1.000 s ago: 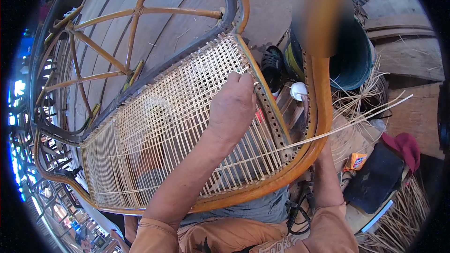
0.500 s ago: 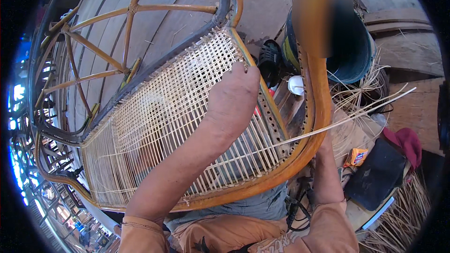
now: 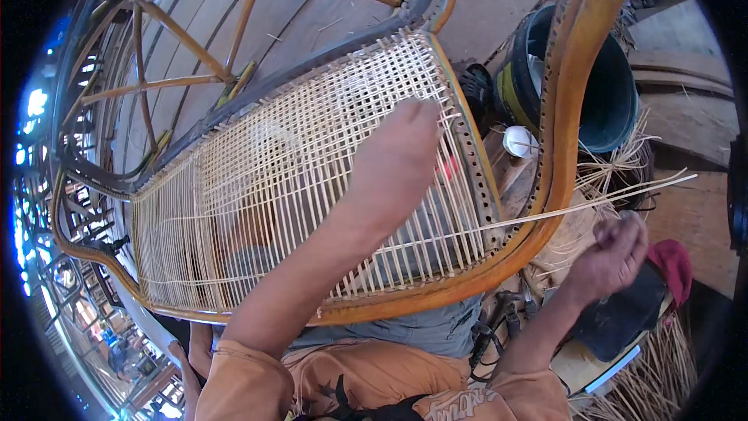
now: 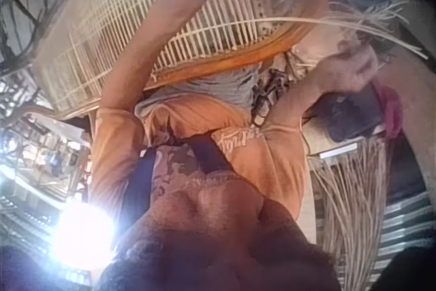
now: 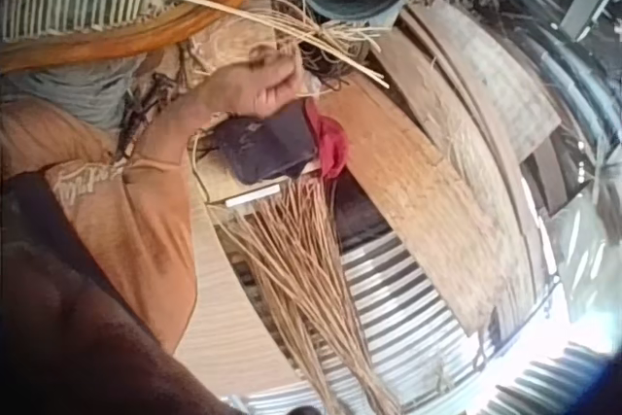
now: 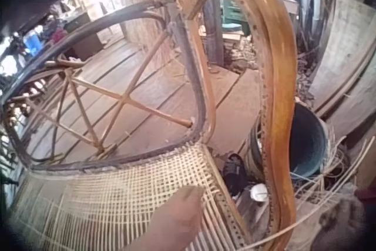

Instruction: Repairing the seat of a rattan chair by weaving new material.

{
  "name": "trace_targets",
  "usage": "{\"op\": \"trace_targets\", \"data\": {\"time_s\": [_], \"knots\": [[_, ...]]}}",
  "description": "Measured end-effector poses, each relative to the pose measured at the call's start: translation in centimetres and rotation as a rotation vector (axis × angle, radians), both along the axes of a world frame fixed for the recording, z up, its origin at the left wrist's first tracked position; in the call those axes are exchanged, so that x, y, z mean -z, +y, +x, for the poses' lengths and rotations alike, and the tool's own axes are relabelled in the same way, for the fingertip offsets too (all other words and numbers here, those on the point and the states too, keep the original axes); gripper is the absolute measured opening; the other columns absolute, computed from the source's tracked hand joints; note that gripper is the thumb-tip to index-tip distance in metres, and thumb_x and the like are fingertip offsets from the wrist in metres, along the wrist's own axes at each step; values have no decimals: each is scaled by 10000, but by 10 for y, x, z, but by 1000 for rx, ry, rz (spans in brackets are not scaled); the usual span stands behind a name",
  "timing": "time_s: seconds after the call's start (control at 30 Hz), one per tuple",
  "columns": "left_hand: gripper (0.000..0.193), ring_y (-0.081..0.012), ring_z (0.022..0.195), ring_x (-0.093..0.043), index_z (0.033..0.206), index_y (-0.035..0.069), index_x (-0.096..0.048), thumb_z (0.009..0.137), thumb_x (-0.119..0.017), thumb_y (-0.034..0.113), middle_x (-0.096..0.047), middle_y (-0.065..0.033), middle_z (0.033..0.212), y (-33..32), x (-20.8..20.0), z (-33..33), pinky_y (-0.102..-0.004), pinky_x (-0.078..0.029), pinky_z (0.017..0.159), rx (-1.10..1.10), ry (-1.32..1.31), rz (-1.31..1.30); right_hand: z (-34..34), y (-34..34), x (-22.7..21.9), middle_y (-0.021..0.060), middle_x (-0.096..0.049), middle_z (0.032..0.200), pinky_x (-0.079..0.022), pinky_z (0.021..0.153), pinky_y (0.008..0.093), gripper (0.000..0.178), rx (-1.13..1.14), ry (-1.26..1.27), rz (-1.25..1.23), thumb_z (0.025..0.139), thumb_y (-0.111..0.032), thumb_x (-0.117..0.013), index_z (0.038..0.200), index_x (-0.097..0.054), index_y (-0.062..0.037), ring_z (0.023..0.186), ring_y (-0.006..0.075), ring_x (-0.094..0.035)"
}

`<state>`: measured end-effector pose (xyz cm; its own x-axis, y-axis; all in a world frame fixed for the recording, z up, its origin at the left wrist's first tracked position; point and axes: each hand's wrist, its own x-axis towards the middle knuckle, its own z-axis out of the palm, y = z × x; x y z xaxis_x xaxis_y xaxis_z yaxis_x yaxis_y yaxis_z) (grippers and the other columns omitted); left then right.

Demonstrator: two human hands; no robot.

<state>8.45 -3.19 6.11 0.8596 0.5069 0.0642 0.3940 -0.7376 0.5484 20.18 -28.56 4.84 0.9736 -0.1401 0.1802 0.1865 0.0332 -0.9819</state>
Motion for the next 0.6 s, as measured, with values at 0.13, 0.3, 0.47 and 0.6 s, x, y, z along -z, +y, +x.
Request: {"op": "trace_targets", "data": {"time_s": [0.13,0.3,0.47,0.6], "knots": [[209,-346,975,-594,1046,2,-617,873,-584,114,-621,-170,1035,33,-18,-95,-410,-483,870,-97,93,-35,-30,47,-52,50,-566,800,-441,609,234,143,-466,66,-155,930,-66,-545,1025,-599,26,678,95,-520],[200,-361,978,-591,1046,8,-613,870,-593,102,-618,-185,1035,80,-16,-244,-407,-469,872,-347,192,-26,-11,121,-22,44,-606,824,-450,663,246,172,-868,-27,-822,898,-83,-562,1042,-607,1,706,108,-542],[246,-357,1053,-552,1098,5,-591,876,-564,108,-595,-182,1075,114,-5,-355,-417,-431,938,-518,387,180,-5,145,7,130,-627,870,-465,731,328,198,-839,-29,-941,877,-129,-583,1029,-607,-3,783,242,-589],[289,-360,1112,-514,1138,-2,-576,873,-558,112,-557,-190,1156,128,7,-395,-425,-405,975,-552,321,200,-18,160,5,172,-632,887,-472,743,377,195,-799,-23,-1036,877,-159,-587,990,-629,-5,814,328,-611]]}}
